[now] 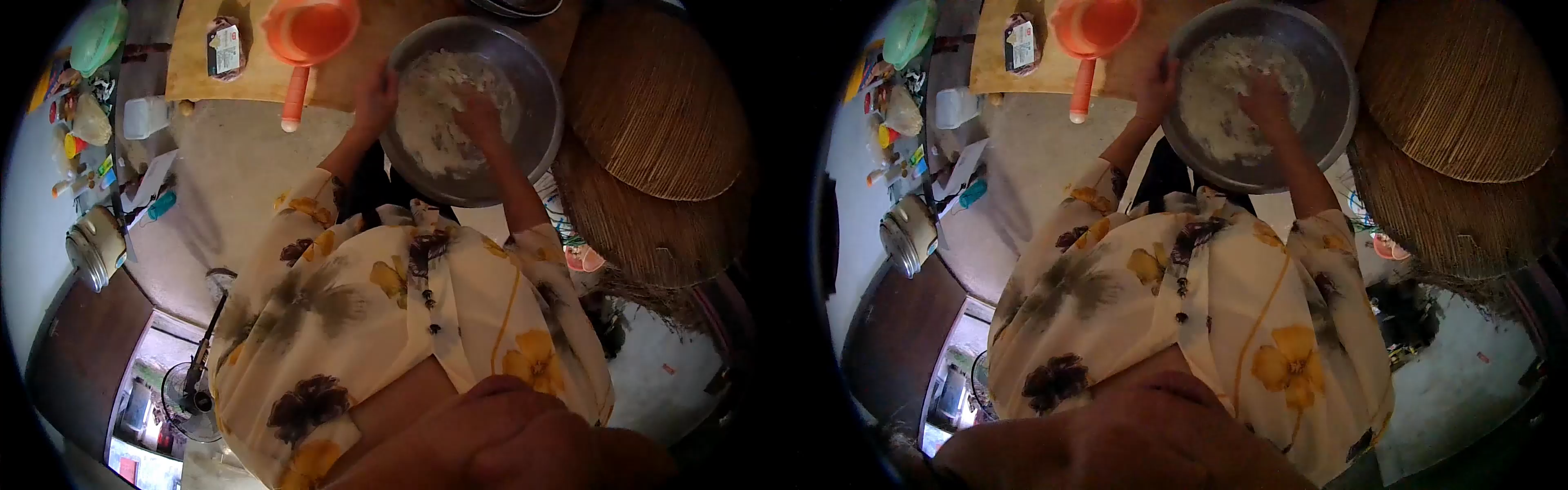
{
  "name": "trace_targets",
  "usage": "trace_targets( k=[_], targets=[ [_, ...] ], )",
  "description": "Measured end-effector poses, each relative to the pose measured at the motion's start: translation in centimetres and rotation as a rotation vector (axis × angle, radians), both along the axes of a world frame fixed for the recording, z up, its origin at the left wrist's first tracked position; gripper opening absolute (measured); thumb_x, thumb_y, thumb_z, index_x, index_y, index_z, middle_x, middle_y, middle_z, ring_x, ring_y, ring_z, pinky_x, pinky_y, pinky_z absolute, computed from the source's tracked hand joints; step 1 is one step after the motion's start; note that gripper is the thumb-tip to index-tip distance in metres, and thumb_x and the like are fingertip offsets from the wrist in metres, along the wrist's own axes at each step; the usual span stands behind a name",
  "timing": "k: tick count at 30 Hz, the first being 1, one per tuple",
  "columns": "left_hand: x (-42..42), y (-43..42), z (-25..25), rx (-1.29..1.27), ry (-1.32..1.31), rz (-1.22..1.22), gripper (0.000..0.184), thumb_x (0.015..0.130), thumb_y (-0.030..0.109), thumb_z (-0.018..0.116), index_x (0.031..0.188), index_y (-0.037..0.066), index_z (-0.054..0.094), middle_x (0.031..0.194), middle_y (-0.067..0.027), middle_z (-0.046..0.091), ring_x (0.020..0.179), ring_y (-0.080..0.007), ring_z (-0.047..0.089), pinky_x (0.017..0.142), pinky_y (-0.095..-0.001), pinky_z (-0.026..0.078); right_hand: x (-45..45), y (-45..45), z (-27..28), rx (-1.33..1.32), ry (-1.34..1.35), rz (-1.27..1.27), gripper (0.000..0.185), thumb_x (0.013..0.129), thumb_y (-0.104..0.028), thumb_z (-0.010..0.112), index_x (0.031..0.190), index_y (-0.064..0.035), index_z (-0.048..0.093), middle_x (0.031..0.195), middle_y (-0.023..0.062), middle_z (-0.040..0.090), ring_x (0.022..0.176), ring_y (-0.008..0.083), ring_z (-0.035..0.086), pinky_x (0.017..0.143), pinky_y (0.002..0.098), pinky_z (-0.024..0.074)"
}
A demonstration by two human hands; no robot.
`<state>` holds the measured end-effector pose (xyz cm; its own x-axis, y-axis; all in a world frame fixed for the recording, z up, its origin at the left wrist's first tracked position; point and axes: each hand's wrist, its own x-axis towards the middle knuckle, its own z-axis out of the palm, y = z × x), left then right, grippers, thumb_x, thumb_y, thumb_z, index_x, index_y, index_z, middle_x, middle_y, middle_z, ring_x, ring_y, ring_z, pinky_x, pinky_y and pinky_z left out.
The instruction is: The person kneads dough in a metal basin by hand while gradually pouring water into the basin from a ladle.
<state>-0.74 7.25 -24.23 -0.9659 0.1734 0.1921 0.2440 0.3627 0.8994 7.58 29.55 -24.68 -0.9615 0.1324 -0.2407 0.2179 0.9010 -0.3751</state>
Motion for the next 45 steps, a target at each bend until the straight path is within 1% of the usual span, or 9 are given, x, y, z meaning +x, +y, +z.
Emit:
trace_targets(
  k=[8,12,17,21,24,29,34,40,45],
  targets=[
    [-0.3,0.1,0.0,-0.002,-0.116,-0.029,0.035,0.092,0.018,0.059,0.121,0.000,0.057,0.088,-0.0194,0.066,0.076,-0.0286,0.065,0.071,-0.0389,0.051,-0.1,-6.2,0.3,0.150,-0.338,0.163,0.057,0.081,-0.039,0.062,0.129,-0.0074,0.055,0.127,0.0202,0.052,0.126,0.0387,0.042,0.101,0.0481,0.0381],
    [-0.2,0.1,1.2,-0.010,-0.196,-0.058,0.035,0.091,0.017,0.060,0.120,-0.001,0.058,0.081,-0.0219,0.065,0.070,-0.0333,0.065,0.065,-0.0405,0.050,4.3,0.7,-0.9,0.247,-0.003,0.305,0.055,0.081,-0.039,0.062,0.121,-0.0020,0.057,0.114,0.0217,0.059,0.114,0.0370,0.052,0.098,0.0484,0.0397],
    [0.1,0.3,0.7,0.000,-0.089,-0.017,0.034,0.091,0.017,0.061,0.119,-0.001,0.059,0.080,-0.0215,0.065,0.070,-0.0325,0.065,0.065,-0.0404,0.051,-5.2,2.9,-2.7,0.074,0.174,-0.139,0.042,0.085,-0.035,0.058,0.111,-0.0018,0.063,0.102,0.0225,0.064,0.101,0.0397,0.058,0.089,0.0485,0.0461],
    [0.6,-0.1,2.2,-0.061,-0.201,0.010,0.037,0.092,0.023,0.060,0.120,-0.001,0.059,0.098,-0.0223,0.068,0.087,-0.0295,0.068,0.075,-0.0377,0.053,-8.6,-5.8,-4.6,0.137,-0.137,0.326,0.036,0.086,-0.030,0.055,0.106,-0.0015,0.065,0.104,0.0249,0.064,0.102,0.0406,0.058,0.092,0.0492,0.0442],
    [0.3,0.3,2.1,0.010,-0.074,0.010,0.034,0.091,0.018,0.060,0.121,0.002,0.058,0.077,-0.0185,0.065,0.066,-0.0292,0.066,0.063,-0.0398,0.051,-2.4,-9.1,-0.4,-0.240,0.288,0.335,0.037,0.085,-0.029,0.056,0.108,-0.0019,0.066,0.108,0.0256,0.063,0.106,0.0420,0.057,0.095,0.0488,0.0426],
    [0.1,0.5,1.6,0.059,-0.084,-0.024,0.034,0.091,0.018,0.059,0.121,0.003,0.059,0.085,-0.0204,0.067,0.074,-0.0308,0.068,0.067,-0.0399,0.052,-5.3,-6.5,0.3,-0.023,-0.158,0.550,0.037,0.085,-0.024,0.057,0.111,0.0011,0.063,0.110,0.0251,0.062,0.103,0.0432,0.058,0.094,0.0475,0.0440],
    [0.3,0.4,-1.2,0.104,-0.122,0.028,0.035,0.092,0.020,0.058,0.122,0.002,0.058,0.095,-0.0225,0.067,0.082,-0.0337,0.068,0.073,-0.0413,0.053,-3.5,-8.8,1.5,-0.045,-0.127,0.433,0.035,0.086,-0.024,0.056,0.109,0.0005,0.063,0.110,0.0237,0.062,0.107,0.0402,0.056,0.094,0.0480,0.0435],
    [-0.3,0.3,-0.1,0.050,-0.107,0.022,0.036,0.090,0.022,0.062,0.118,0.000,0.060,0.090,-0.0230,0.068,0.078,-0.0342,0.068,0.070,-0.0419,0.053,5.0,-5.1,4.2,-0.204,-0.216,0.810,0.028,0.086,-0.021,0.053,0.101,-0.0007,0.067,0.107,0.0241,0.062,0.102,0.0402,0.058,0.091,0.0495,0.0438],
    [-0.4,0.5,0.4,-0.037,-0.092,0.019,0.034,0.087,0.019,0.065,0.115,0.000,0.062,0.075,-0.0202,0.066,0.064,-0.0330,0.064,0.060,-0.0411,0.050,-1.4,-7.8,0.1,-0.044,-0.262,0.595,0.029,0.088,-0.021,0.052,0.103,-0.0024,0.067,0.105,0.0246,0.063,0.106,0.0392,0.057,0.095,0.0491,0.0430]
  ],
)
